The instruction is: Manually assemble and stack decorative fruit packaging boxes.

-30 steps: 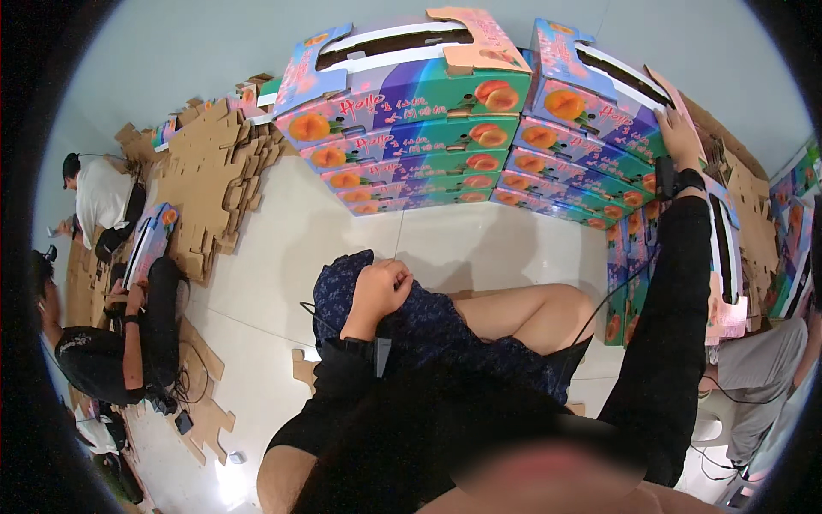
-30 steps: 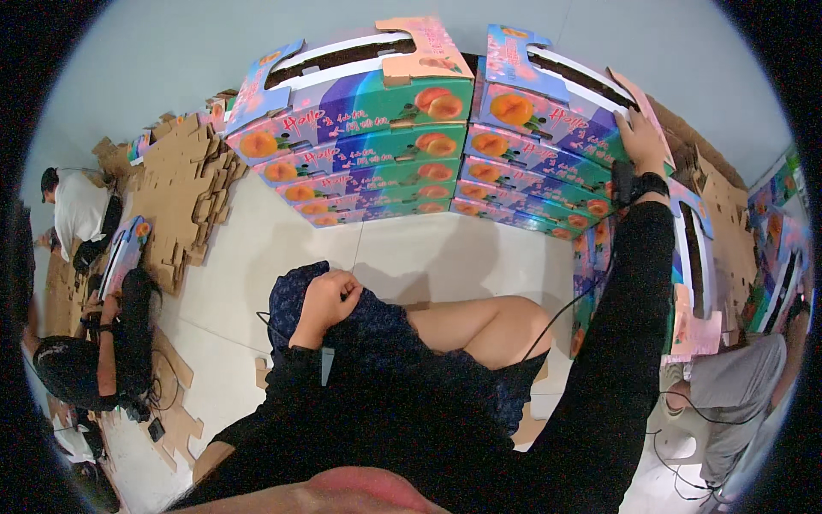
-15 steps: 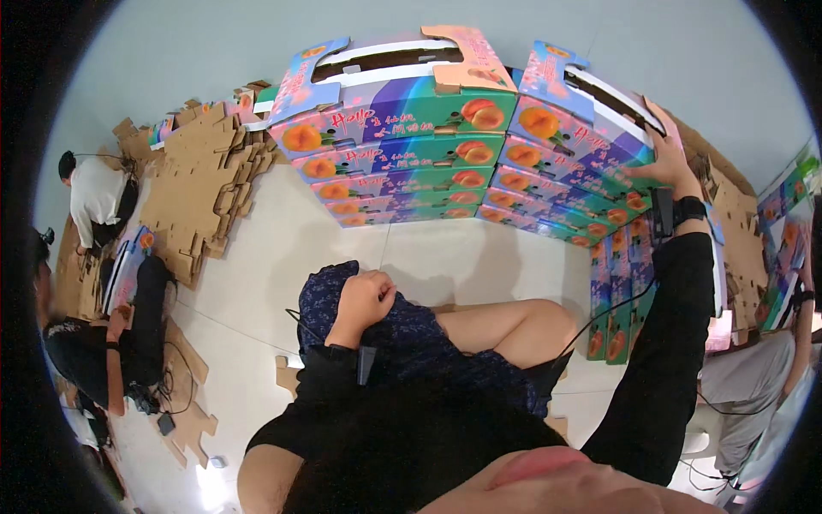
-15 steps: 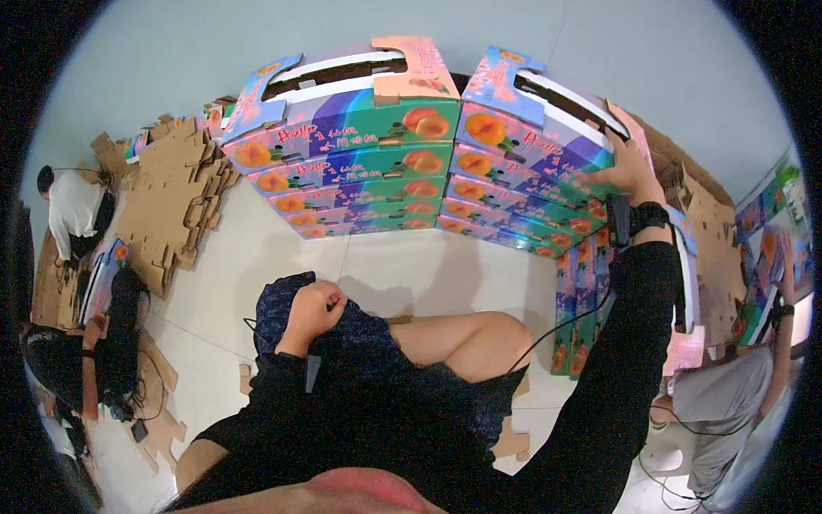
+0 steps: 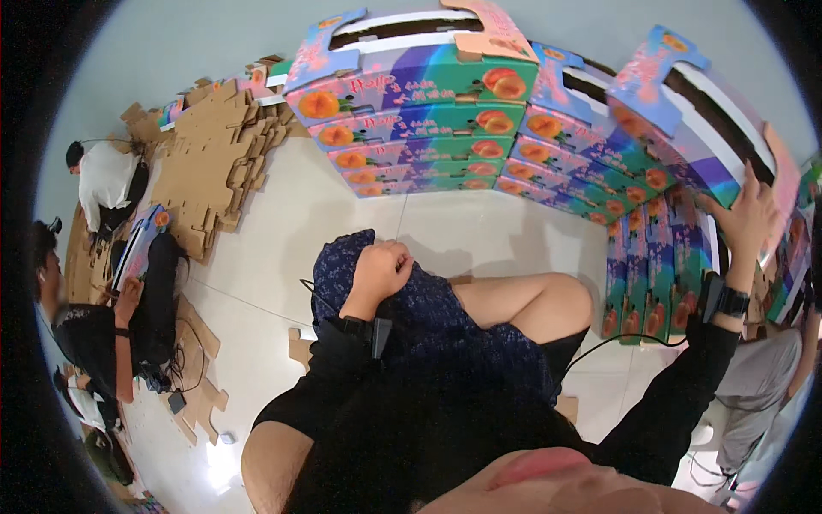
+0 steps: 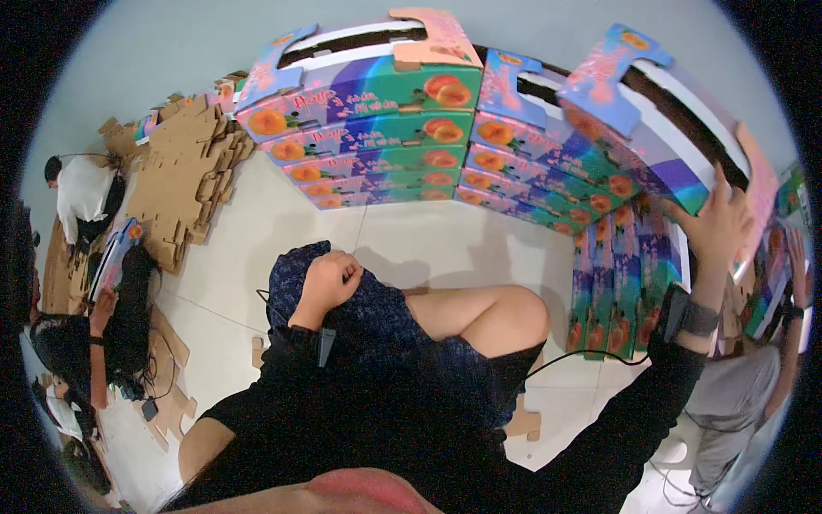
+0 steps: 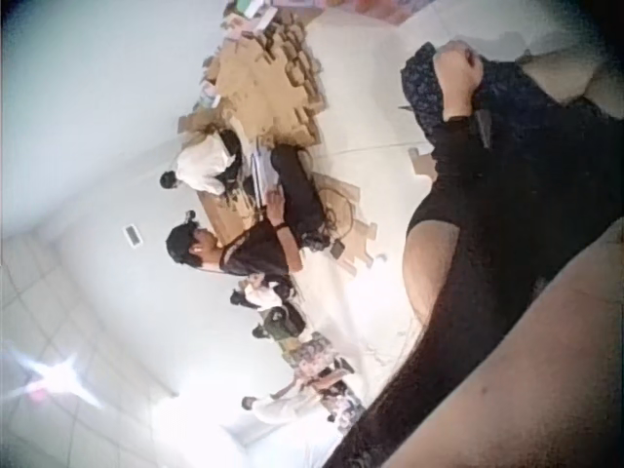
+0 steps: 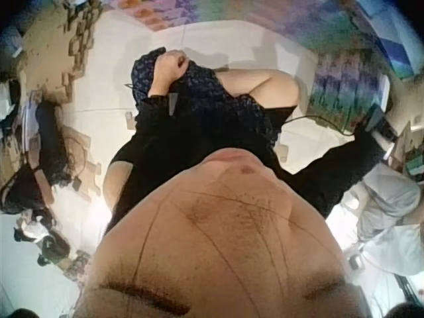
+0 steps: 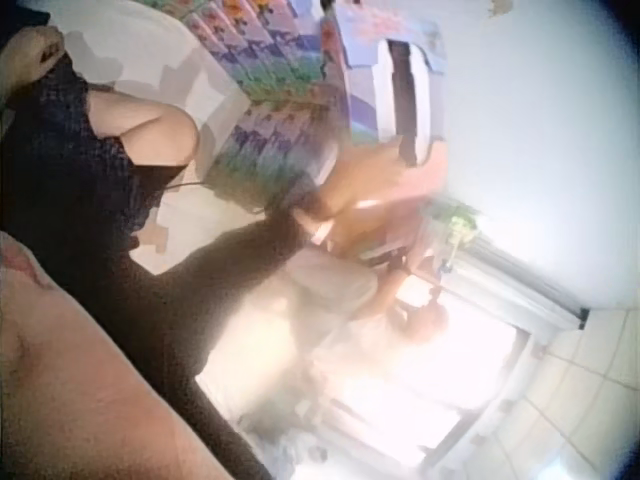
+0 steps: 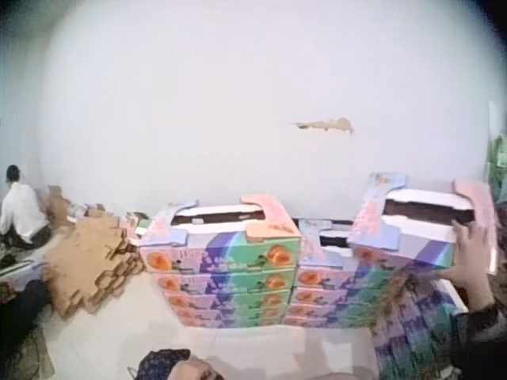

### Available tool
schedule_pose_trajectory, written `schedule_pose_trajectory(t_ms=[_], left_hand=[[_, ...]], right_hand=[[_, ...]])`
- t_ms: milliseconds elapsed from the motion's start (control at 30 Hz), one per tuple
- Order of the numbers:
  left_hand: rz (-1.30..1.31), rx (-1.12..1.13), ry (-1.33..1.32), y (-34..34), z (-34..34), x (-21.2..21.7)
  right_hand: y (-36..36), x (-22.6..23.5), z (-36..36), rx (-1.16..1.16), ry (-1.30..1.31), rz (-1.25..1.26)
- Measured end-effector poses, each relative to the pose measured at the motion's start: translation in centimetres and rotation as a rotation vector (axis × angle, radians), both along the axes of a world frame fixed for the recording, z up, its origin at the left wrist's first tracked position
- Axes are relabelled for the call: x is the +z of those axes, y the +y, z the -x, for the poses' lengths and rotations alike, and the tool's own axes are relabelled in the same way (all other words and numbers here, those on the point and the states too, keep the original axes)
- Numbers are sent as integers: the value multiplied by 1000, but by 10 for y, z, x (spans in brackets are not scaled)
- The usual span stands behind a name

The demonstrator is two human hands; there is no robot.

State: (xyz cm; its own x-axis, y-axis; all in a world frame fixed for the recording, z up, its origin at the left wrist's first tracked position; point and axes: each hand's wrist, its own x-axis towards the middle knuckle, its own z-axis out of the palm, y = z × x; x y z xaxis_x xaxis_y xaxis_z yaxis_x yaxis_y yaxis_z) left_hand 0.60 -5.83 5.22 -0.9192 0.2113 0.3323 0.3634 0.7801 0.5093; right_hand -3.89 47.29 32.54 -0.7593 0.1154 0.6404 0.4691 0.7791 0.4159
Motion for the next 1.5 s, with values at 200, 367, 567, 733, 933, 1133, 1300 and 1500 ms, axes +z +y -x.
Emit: schedule_pose_trajectory(t_ms=[200,367,567,733,933,1133,1300,1500], left_hand=[[4,-26,-19,2,6,3],[12,-16,-40,4,2,9],[15,-18,-15,6,-1,10],[5,-24,-26,6,-1,9],[-29,-19,-53,3,0,8],[-40,-29,-62,-2,4,3],[-32,-10,-63,-7,-1,1],[-75,-34,16,-5,5,2]], right_hand=[[64,-10,-70,-428,279,-148],[53,-12,-107,-588,-63,-67],[133,-65,-95,-332,-312,339],[144,-71,-99,-285,-265,399],[128,-67,-93,-281,-216,499],[42,-50,-65,-75,-246,126],[-118,-16,13,795,-357,245],[-245,43,116,1055,378,64]])
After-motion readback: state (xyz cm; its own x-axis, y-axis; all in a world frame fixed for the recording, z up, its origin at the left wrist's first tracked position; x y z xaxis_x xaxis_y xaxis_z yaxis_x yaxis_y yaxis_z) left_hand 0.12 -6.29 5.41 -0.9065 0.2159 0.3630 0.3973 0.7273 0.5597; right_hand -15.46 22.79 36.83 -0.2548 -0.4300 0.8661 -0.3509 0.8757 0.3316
